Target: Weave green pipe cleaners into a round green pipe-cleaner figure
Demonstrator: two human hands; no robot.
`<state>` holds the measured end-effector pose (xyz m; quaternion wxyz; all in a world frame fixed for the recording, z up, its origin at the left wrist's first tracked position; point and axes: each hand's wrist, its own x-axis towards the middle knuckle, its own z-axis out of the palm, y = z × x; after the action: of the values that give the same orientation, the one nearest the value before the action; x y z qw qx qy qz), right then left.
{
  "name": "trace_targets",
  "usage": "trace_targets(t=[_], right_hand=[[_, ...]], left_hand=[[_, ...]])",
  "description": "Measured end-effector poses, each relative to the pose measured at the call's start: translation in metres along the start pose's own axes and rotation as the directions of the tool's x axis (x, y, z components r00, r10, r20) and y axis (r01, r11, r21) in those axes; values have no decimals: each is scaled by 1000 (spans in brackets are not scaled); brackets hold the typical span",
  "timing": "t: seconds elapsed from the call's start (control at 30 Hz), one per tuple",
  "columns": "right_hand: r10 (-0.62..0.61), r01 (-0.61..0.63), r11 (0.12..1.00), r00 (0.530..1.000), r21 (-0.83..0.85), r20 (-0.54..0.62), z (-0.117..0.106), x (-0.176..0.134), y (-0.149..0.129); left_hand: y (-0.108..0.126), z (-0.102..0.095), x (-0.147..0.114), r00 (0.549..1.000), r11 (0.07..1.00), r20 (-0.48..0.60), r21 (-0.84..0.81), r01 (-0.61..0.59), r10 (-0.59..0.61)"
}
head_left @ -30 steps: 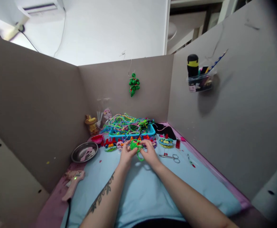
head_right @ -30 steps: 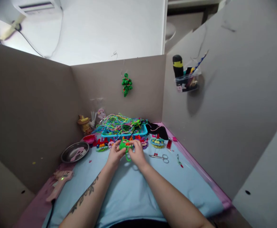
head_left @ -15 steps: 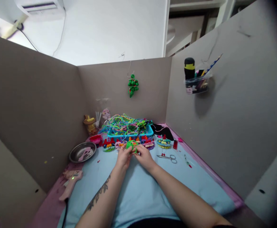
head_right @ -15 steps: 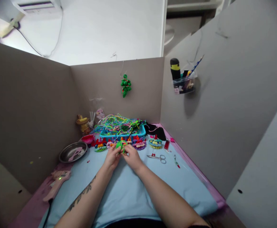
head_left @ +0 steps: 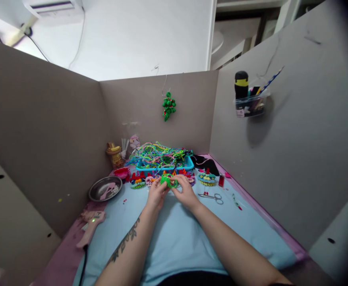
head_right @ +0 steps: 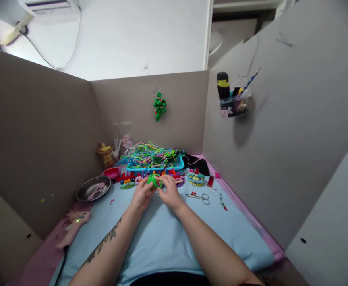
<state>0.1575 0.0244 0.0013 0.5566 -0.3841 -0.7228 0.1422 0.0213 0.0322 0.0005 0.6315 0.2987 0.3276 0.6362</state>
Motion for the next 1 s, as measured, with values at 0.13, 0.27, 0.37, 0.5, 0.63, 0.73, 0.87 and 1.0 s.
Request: trace_targets(t=[0.13, 0.27, 0.37, 0.5, 0.63, 0.73, 0.87, 1.0], right_hand=[[-11, 5, 993, 999, -120, -50, -1, 1, 3], [-54, 48, 991, 997, -128, -47, -2, 1, 5], [-61, 53, 992, 996, -116, -67, -3, 1, 6], [-66, 55, 992, 993, -115, -97, -3, 2, 10], [-61, 46, 990, 991, -133, -118, -3, 2, 11], [-47, 29, 990, 991, -139, -124, -3, 2, 11], [-48, 33, 989, 993, -147, -104, -5, 3, 13], [-29, 21, 987, 999, -160, -46, -8, 4, 17]], left_hand=[[-1, 2, -2, 1000, 999, -2, 36, 1, -1], [-2, 3, -4, 999, 999, 32, 33, 34, -35], [-3, 3, -5, 998, 997, 41, 60, 48, -50], [-3, 3, -6, 997, 995, 58, 87, 55, -60], [-1, 5, -9, 995, 992, 76, 106, 62, -71], [0, 5, -9, 992, 989, 88, 125, 81, -92], [0, 3, -8, 989, 983, 92, 153, 97, -112], [-1, 2, -7, 987, 978, 106, 181, 99, -119]])
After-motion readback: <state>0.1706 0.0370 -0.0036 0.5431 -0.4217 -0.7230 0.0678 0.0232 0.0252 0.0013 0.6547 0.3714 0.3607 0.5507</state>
